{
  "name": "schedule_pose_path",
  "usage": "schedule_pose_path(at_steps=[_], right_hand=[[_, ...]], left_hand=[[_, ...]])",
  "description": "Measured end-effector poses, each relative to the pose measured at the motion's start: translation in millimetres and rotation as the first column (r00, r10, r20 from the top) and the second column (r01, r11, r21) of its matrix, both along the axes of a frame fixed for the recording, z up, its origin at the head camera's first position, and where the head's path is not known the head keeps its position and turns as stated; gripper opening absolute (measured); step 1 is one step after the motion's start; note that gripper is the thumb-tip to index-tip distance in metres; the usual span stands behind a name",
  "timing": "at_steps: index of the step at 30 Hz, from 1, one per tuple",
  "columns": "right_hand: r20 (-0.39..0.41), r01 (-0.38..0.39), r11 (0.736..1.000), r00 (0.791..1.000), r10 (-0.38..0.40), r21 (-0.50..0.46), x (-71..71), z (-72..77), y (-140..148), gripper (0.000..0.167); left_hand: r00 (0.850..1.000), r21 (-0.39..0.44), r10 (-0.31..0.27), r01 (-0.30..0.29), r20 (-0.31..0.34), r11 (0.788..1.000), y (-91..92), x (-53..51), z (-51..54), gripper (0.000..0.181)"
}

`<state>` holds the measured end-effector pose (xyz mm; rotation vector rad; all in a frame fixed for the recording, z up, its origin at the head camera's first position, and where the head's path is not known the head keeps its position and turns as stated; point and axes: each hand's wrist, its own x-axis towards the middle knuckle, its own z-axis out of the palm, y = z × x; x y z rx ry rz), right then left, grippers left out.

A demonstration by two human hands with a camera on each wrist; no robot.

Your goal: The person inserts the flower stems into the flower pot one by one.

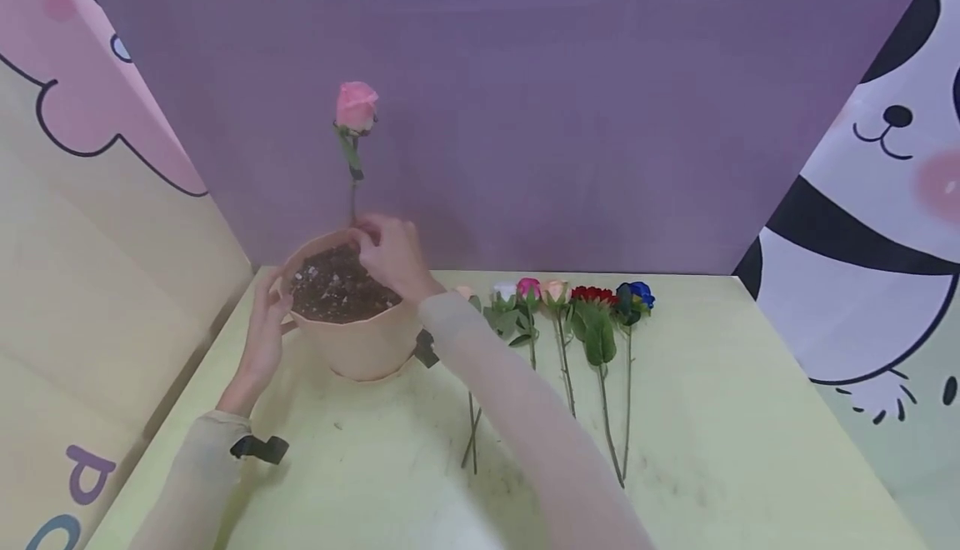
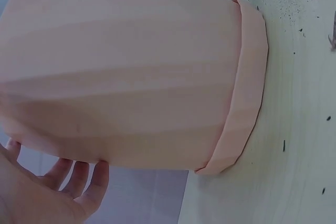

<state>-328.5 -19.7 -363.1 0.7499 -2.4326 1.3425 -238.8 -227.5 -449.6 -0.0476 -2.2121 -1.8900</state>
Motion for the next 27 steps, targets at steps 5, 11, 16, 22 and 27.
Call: schedule_pose_path(at_steps=[5, 11, 16, 22, 27], right_hand=[[0.022, 0.013, 0.999, 1.000, -0.012, -0.051, -0.4, -0.7, -1, 0.023], [0.009, 0.056, 0.978, 0.998, -0.056, -0.200, 0.1, -1.3, 2, 0.022], [-0.013, 0.036, 0.953, 0.999, -0.042, -0.302, 1.4, -3.2, 5, 0.019], [-0.009, 0.020, 0.938, 1.000, -0.025, -0.345, 6.1, -9.7, 10, 0.025], [0.002, -0.020, 0.919, 1.000, 0.023, -0.394, 9.7, -11.9, 13, 0.027]], left_hand=[[1.000, 0.001, 0.009, -0.009, -0.021, 1.000, 0.5, 1.4, -0.7, 0.057], [1.000, -0.010, 0.007, -0.007, -0.021, 1.000, 1.3, -1.1, -0.2, 0.057], [1.000, -0.009, 0.000, -0.001, -0.020, 1.000, 1.6, -1.3, -0.1, 0.058], [1.000, 0.003, -0.006, 0.006, -0.015, 1.000, 0.5, -1.6, -3.1, 0.057], [1.000, 0.010, -0.006, 0.006, -0.010, 1.000, -1.3, -1.0, -4.8, 0.057]])
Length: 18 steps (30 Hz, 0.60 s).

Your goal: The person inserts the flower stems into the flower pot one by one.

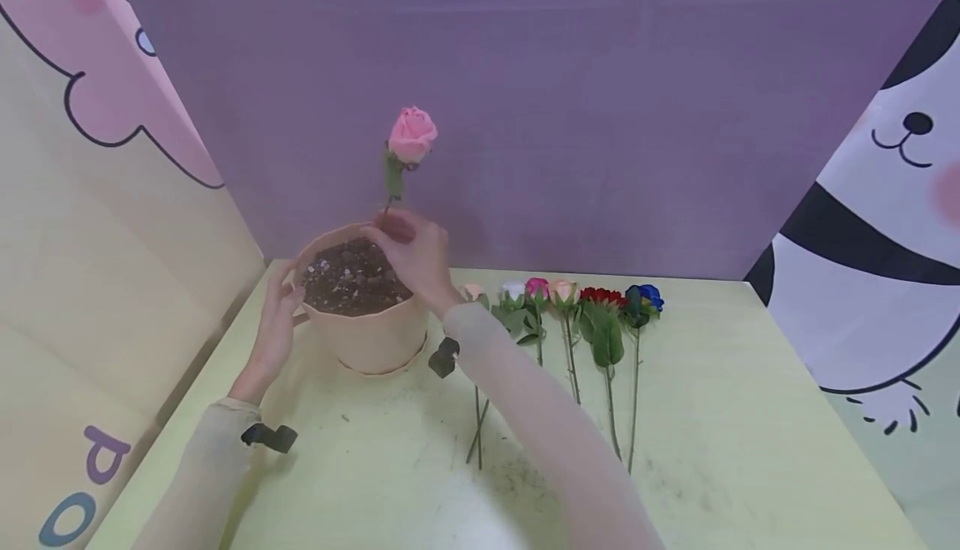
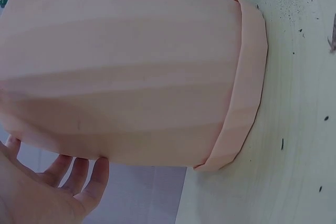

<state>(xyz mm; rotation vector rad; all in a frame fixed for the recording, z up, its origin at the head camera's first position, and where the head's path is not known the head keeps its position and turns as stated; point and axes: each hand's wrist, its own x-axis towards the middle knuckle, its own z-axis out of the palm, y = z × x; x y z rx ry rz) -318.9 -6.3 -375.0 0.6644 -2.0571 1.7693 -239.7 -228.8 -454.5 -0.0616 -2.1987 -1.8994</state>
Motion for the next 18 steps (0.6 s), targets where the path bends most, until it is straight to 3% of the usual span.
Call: schedule_pose_path(at_steps=[9, 18], right_hand=[[0.039, -0.015, 1.000, 0.999, 0.015, 0.007, 1.8, -7.0, 18, 0.032], [0.075, -0.010, 1.000, 0.997, 0.011, -0.008, 6.4, 4.7, 40, 0.029]], left_hand=[[1.000, -0.002, 0.001, -0.001, -0.003, 1.000, -0.6, -0.5, -0.6, 0.058], [1.000, 0.015, -0.011, 0.011, -0.002, 1.000, -0.4, 0.5, 1.4, 0.058]])
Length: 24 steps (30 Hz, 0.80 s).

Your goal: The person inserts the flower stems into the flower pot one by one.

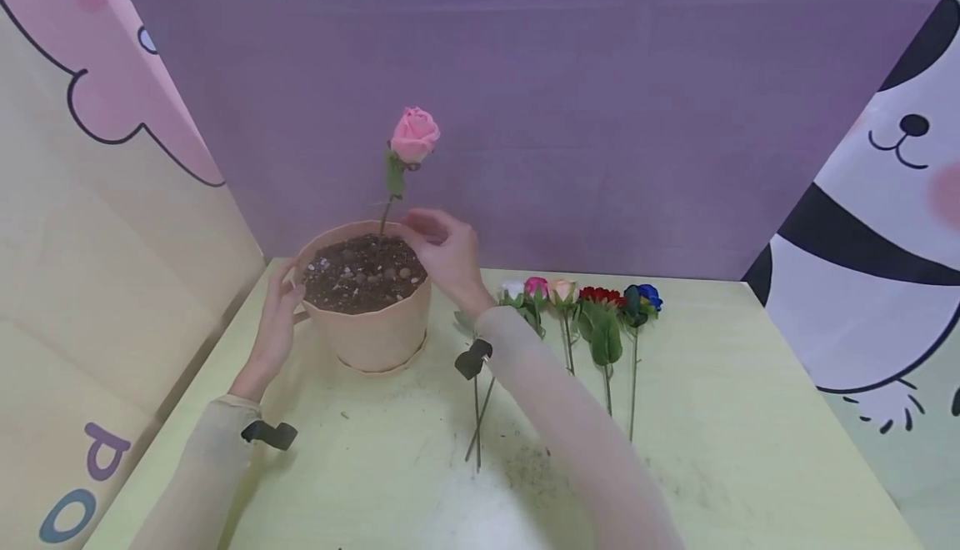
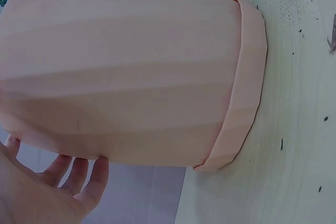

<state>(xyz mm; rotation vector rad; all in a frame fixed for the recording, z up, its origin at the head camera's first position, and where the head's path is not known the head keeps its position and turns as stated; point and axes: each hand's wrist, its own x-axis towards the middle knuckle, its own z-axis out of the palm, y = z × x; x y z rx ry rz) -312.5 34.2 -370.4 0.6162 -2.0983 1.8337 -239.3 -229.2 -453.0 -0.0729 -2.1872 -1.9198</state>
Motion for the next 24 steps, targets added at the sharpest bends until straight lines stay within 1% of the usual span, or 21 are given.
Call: schedule_pose_path(at_steps=[8, 12, 16, 20, 24], right_hand=[[0.007, 0.016, 1.000, 1.000, -0.016, -0.004, 4.8, 5.9, 26, 0.026], [0.015, 0.016, 0.999, 1.000, -0.016, -0.032, 5.2, 5.8, 40, 0.026], [0.019, 0.031, 0.999, 0.999, -0.030, -0.037, 8.1, 5.3, 55, 0.027], [0.035, 0.050, 0.998, 0.998, -0.049, -0.028, 11.0, 3.1, 71, 0.029], [0.070, 0.075, 0.997, 0.995, -0.074, -0.016, 13.4, 1.2, 86, 0.030]], left_hand=[[1.000, -0.003, 0.002, -0.002, 0.003, 1.000, 0.2, -0.5, -0.6, 0.057], [1.000, -0.005, 0.005, -0.005, 0.003, 1.000, 0.4, -0.1, -1.2, 0.057], [1.000, -0.010, 0.008, -0.008, 0.005, 1.000, 0.8, 0.8, -1.7, 0.057], [1.000, -0.010, 0.007, -0.007, 0.003, 1.000, 0.9, 0.4, -1.8, 0.057], [1.000, -0.011, 0.006, -0.006, -0.006, 1.000, 0.6, -1.1, -1.4, 0.057]])
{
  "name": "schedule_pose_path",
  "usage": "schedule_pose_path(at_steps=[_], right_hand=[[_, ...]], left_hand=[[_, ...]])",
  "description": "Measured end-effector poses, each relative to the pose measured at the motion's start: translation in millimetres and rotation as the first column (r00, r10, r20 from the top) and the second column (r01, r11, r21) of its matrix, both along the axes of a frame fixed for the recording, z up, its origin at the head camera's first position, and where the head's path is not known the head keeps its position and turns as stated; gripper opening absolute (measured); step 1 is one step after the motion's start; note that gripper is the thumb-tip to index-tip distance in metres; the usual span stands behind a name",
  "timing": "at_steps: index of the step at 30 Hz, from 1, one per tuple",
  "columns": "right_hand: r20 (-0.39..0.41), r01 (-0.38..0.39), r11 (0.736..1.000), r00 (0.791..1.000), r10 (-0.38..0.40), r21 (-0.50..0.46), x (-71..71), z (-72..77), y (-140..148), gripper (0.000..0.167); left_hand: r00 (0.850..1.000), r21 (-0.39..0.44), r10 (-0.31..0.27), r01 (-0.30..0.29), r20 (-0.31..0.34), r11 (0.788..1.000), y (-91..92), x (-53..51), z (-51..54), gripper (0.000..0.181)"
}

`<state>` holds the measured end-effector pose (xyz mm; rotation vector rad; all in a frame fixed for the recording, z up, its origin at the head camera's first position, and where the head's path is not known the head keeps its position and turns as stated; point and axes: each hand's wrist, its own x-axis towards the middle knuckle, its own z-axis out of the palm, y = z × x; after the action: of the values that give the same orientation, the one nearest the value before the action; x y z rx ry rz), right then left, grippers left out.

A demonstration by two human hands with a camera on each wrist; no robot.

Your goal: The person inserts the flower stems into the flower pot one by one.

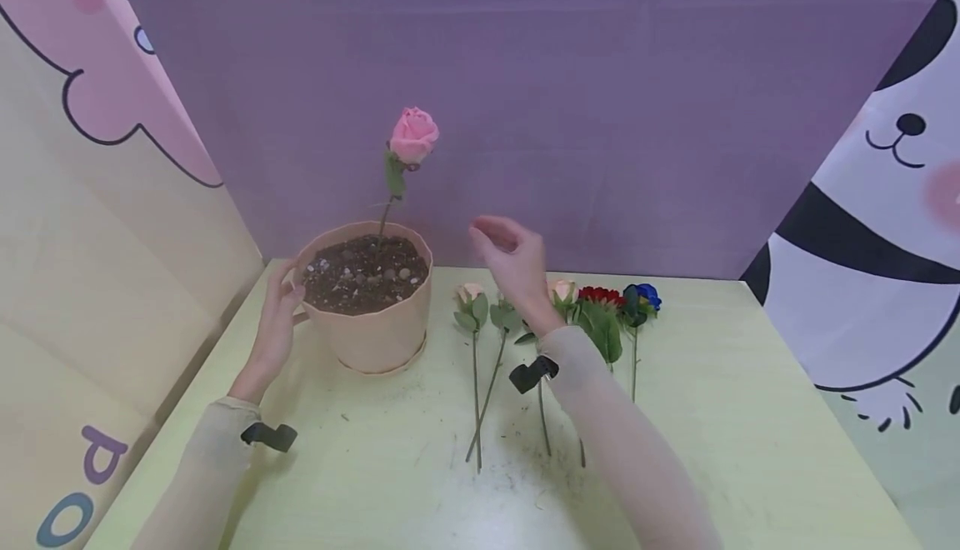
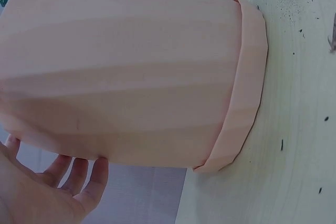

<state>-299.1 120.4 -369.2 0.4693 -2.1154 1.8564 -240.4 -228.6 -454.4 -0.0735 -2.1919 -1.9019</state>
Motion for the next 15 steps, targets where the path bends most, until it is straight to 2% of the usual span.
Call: schedule_pose_path(at_steps=[6, 15], right_hand=[[0.037, 0.040, 0.999, 0.998, -0.040, 0.020, 8.1, -0.9, 24, 0.032], [0.034, 0.105, 0.994, 0.994, -0.105, 0.012, 18.1, -6.4, 68, 0.034]], left_hand=[[1.000, -0.008, 0.004, -0.004, -0.001, 1.000, -0.7, -0.3, 0.2, 0.057], [1.000, -0.009, 0.009, -0.008, 0.002, 1.000, 0.1, 0.5, 0.4, 0.056]])
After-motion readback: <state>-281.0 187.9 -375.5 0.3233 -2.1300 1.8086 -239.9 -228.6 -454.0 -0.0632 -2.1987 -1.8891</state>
